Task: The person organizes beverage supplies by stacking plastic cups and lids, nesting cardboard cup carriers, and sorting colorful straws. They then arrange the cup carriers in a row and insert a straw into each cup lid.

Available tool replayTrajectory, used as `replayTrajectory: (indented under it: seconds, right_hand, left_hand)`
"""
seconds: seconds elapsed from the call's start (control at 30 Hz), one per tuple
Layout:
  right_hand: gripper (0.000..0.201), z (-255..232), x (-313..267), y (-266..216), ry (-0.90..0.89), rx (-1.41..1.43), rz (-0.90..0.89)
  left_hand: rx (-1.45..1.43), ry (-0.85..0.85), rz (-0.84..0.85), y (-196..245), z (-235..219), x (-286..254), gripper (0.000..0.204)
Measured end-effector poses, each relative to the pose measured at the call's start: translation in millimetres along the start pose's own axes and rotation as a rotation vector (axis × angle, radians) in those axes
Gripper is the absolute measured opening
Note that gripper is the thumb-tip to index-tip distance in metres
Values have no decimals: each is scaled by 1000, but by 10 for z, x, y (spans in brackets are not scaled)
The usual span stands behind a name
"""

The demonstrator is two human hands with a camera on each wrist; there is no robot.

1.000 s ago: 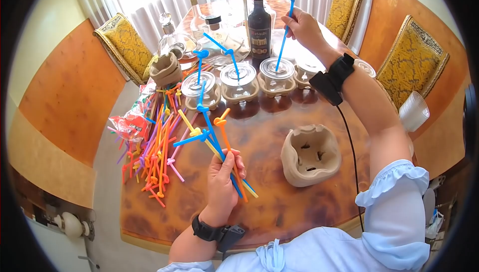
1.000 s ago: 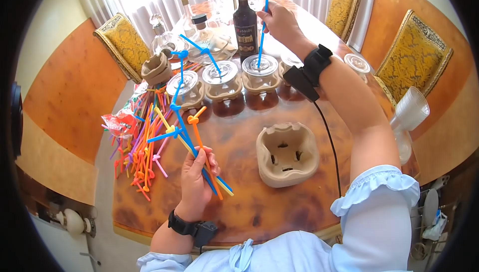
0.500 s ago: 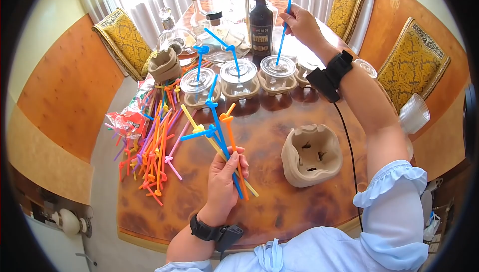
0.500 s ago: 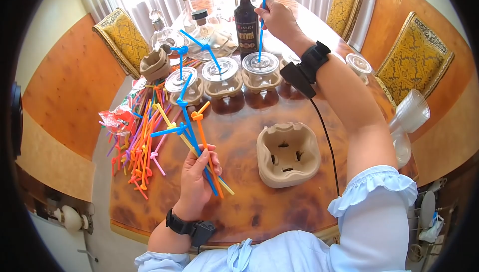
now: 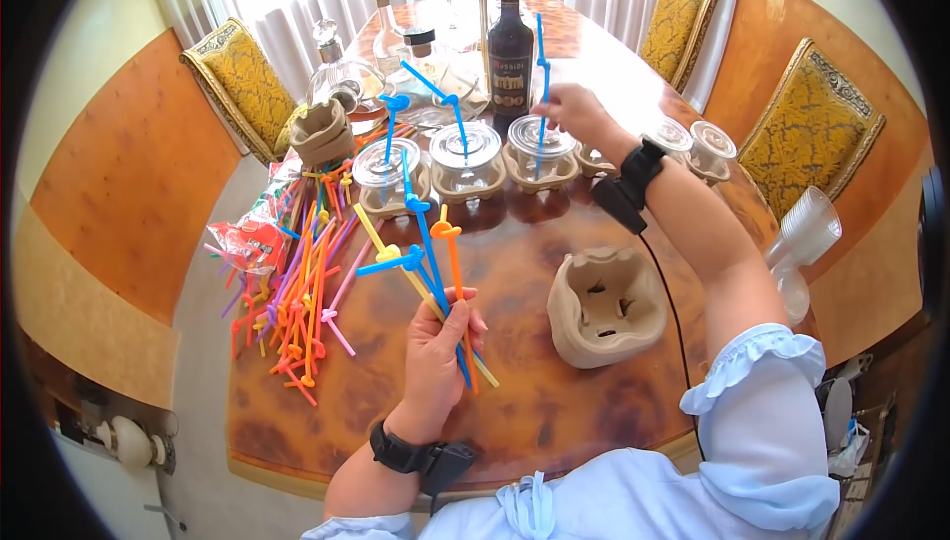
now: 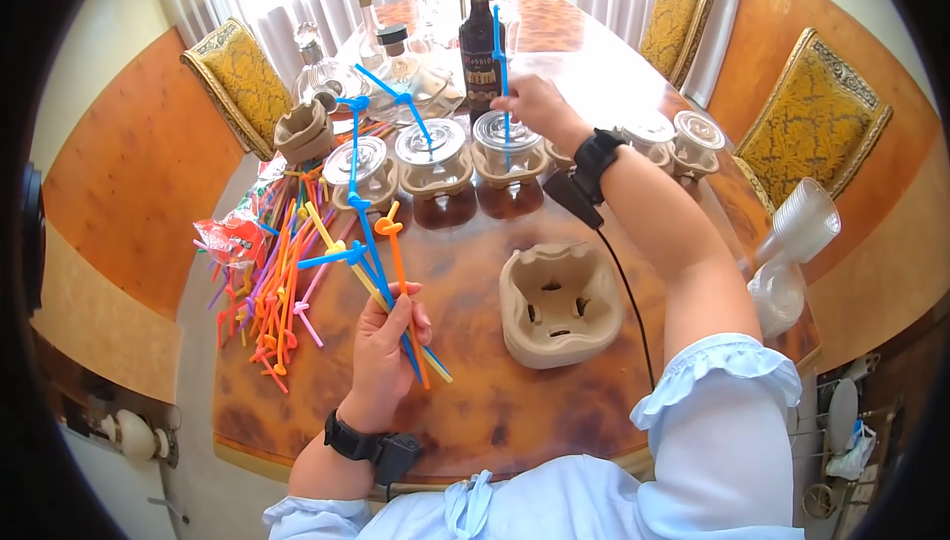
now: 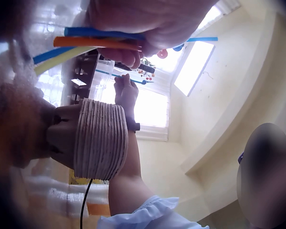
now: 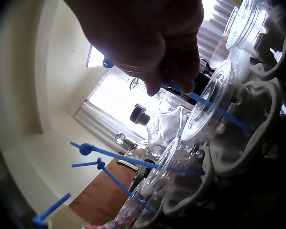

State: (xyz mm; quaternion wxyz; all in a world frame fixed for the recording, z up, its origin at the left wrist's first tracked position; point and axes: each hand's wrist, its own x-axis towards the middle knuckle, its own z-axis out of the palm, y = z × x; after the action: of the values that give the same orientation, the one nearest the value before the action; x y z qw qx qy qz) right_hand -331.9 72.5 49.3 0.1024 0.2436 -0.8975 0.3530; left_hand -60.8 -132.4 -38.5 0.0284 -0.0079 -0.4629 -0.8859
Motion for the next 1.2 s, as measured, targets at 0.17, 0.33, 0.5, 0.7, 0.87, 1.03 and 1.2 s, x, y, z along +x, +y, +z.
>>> replayTrajectory:
  seconds: [0.17, 0.33, 0.5, 0.7, 0.87, 1.03, 1.2]
  right_hand:
    - [26, -412, -329, -290, -157, -386, -52]
    - [21, -537, -1069, -893, -480, 297, 35]
    - [16, -358, -1281, -892, -335, 882, -132]
    - [15, -1129, -859, -421, 468, 655, -329]
    - [15, -1300, -438, 165, 640, 205, -186]
    - [15, -1059, -232, 472, 589, 136, -114]
    - [15, -913, -110, 609, 521, 132, -56]
  left_hand:
    - [-1, 53, 145, 8, 23, 23, 12]
    - [55, -66, 169, 78, 342, 320, 8]
    - [123, -247, 248, 115, 905, 533, 12]
    - [23, -11, 221, 98, 861, 711, 20]
    - [-20, -135, 125, 137, 793, 771, 23]
    - [-30, -115, 55, 120, 847, 746, 18]
    - [-9, -139, 49, 128, 858, 735, 15]
